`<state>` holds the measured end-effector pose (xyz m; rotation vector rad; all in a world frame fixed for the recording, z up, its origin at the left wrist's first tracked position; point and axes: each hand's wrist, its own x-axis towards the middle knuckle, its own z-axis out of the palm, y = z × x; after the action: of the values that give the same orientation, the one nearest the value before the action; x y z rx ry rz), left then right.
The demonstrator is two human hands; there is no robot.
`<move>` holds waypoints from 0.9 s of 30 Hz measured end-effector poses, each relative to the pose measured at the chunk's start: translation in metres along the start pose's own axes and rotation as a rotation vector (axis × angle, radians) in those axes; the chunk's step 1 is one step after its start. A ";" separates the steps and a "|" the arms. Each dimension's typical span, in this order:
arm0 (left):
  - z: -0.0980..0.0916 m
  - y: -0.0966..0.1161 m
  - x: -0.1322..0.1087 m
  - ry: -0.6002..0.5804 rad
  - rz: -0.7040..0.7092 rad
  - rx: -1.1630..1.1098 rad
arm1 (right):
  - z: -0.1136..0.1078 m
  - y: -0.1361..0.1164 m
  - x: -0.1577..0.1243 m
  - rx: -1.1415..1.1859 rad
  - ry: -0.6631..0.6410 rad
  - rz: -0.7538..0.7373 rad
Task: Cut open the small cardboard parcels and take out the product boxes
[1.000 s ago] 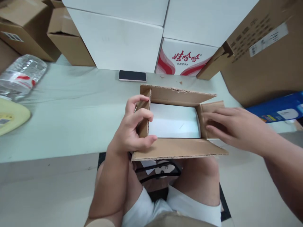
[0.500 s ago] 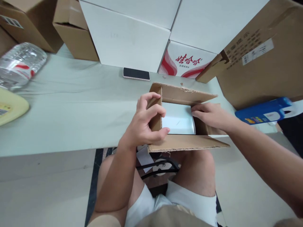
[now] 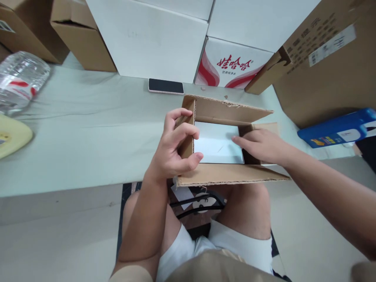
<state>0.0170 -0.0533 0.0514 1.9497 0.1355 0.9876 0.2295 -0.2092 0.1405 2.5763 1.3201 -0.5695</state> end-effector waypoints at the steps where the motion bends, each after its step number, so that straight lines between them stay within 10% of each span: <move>1: 0.000 -0.001 0.000 0.002 -0.002 -0.005 | 0.003 0.003 -0.001 0.121 0.030 0.039; 9: 0.004 -0.004 0.002 0.018 -0.016 0.034 | 0.024 0.022 -0.014 1.067 0.116 -0.353; 15: 0.002 -0.008 0.001 0.055 0.038 0.034 | 0.004 0.028 -0.011 0.734 0.118 -0.622; 27: 0.006 -0.007 0.001 0.074 0.026 0.065 | 0.000 0.040 0.006 0.358 0.236 -0.680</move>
<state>0.0239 -0.0531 0.0453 1.9785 0.1866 1.0856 0.2650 -0.2277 0.1374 2.4581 2.4015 -0.6629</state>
